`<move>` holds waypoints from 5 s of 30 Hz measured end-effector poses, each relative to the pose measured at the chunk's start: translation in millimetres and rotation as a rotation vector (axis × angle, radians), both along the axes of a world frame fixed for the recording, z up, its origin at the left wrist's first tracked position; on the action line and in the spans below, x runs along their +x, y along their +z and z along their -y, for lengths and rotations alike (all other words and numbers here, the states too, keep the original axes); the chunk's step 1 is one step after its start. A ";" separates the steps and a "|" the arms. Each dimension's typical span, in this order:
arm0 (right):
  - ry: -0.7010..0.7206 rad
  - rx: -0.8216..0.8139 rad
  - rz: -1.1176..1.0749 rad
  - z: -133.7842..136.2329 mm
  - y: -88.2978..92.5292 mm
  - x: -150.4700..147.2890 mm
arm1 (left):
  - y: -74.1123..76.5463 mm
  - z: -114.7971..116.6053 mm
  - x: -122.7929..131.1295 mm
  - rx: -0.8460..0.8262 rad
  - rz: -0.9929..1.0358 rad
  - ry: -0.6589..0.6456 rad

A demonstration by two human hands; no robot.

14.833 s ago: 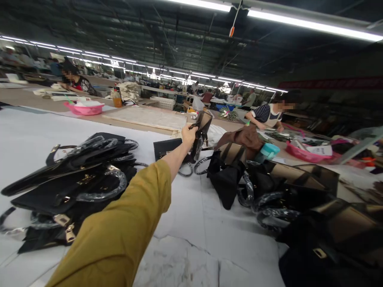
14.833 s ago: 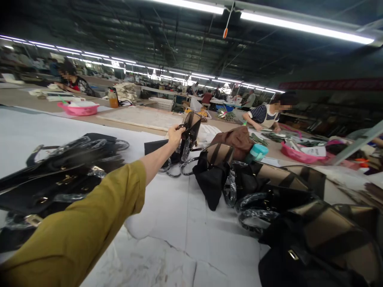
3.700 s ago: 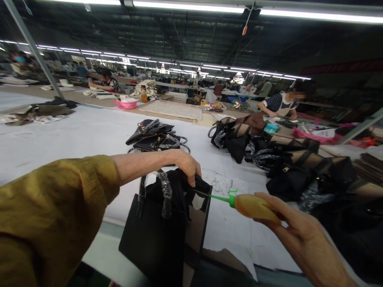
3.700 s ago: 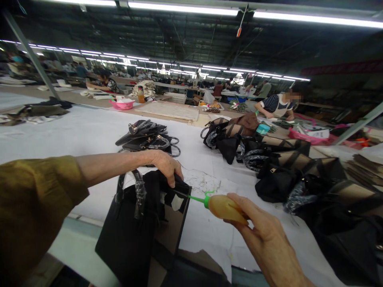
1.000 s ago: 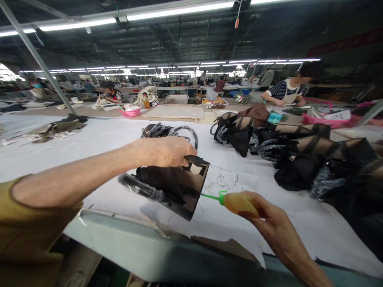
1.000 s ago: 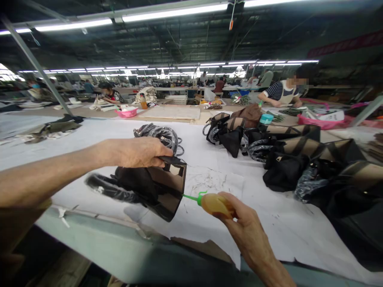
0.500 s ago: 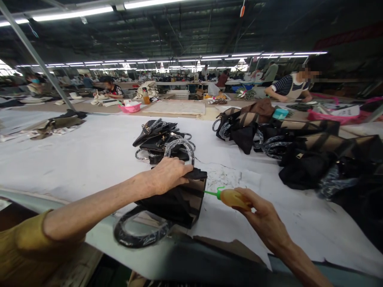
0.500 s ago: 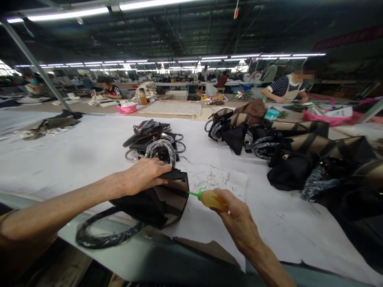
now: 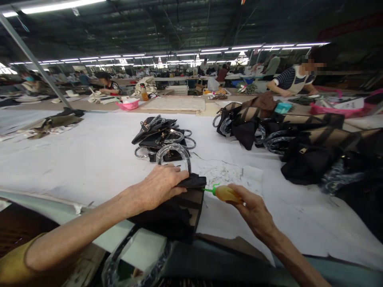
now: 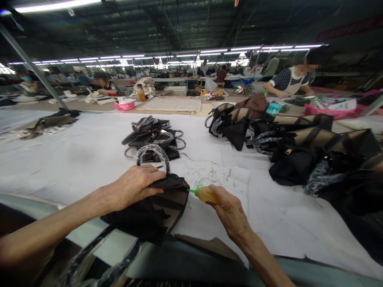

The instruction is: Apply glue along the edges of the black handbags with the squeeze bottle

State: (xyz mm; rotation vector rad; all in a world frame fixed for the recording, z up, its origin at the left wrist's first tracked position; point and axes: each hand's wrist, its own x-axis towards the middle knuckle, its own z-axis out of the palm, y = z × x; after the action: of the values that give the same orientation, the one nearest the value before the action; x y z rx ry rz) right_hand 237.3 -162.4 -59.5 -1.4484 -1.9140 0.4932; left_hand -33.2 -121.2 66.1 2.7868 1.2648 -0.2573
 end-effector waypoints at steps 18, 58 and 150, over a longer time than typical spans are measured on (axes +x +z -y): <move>0.005 -0.236 -0.010 12.8 6.1 3.5 | -11.5 19.8 -5.1 -0.028 0.047 0.073; 0.013 -0.263 0.045 22.4 4.9 -5.7 | -44.8 31.1 -13.1 0.090 0.283 0.047; 0.193 -0.710 -0.331 68.5 30.7 -1.4 | -80.2 66.5 -13.3 0.534 0.300 0.048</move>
State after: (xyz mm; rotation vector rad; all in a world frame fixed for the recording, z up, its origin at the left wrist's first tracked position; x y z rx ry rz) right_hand 235.9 -230.9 -28.8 -1.4630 -1.6819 1.5196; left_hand -46.5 -187.7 -14.1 3.0341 1.4905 0.5642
